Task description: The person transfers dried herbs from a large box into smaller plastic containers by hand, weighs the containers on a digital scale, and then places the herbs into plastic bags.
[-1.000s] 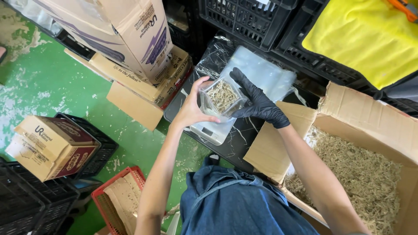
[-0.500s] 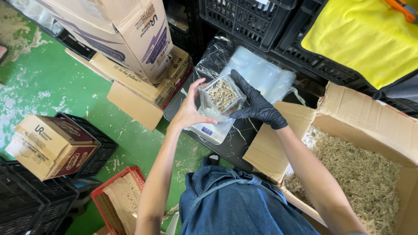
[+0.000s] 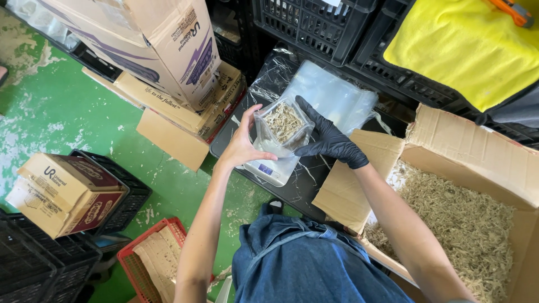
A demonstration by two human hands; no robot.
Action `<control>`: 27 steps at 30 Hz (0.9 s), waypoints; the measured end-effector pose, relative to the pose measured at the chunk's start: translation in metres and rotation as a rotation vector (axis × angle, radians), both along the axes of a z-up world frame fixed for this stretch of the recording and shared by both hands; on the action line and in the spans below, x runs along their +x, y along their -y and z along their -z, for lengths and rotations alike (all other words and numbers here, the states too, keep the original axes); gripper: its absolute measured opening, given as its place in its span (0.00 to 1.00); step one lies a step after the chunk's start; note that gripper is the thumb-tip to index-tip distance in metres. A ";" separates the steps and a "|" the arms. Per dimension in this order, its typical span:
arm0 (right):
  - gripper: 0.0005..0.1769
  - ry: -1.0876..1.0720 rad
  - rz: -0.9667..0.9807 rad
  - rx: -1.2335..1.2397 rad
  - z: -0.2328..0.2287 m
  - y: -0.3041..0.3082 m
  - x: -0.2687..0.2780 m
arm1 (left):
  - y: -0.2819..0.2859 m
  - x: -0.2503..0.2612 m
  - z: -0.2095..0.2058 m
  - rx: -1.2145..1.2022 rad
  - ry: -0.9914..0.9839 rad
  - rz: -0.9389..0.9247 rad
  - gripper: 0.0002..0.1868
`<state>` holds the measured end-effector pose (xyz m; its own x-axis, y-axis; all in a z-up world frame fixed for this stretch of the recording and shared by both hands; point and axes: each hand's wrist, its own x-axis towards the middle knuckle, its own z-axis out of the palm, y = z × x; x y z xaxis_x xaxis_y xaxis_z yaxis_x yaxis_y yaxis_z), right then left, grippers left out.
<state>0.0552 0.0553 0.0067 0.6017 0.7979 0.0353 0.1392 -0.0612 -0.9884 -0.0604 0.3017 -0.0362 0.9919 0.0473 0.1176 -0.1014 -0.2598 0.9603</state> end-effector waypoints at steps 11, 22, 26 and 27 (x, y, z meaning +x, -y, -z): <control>0.11 0.813 0.101 -0.462 -0.103 -0.030 0.000 | -0.010 0.001 0.014 -0.028 -0.040 -0.017 0.71; 0.13 0.927 0.038 -0.651 -0.067 -0.077 0.008 | -0.014 -0.015 0.008 -0.081 -0.035 -0.061 0.69; 0.17 0.806 0.100 -0.632 -0.059 -0.077 0.018 | -0.016 -0.018 0.005 -0.065 -0.046 -0.069 0.68; 0.20 0.751 0.116 -0.657 -0.058 -0.078 0.022 | -0.016 -0.018 0.005 -0.061 -0.051 -0.071 0.67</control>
<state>0.0773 0.1328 0.0644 0.6795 0.7336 0.0113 0.6716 -0.6157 -0.4122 -0.0785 0.3176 -0.0411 0.9904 0.1235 0.0619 -0.0354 -0.2059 0.9779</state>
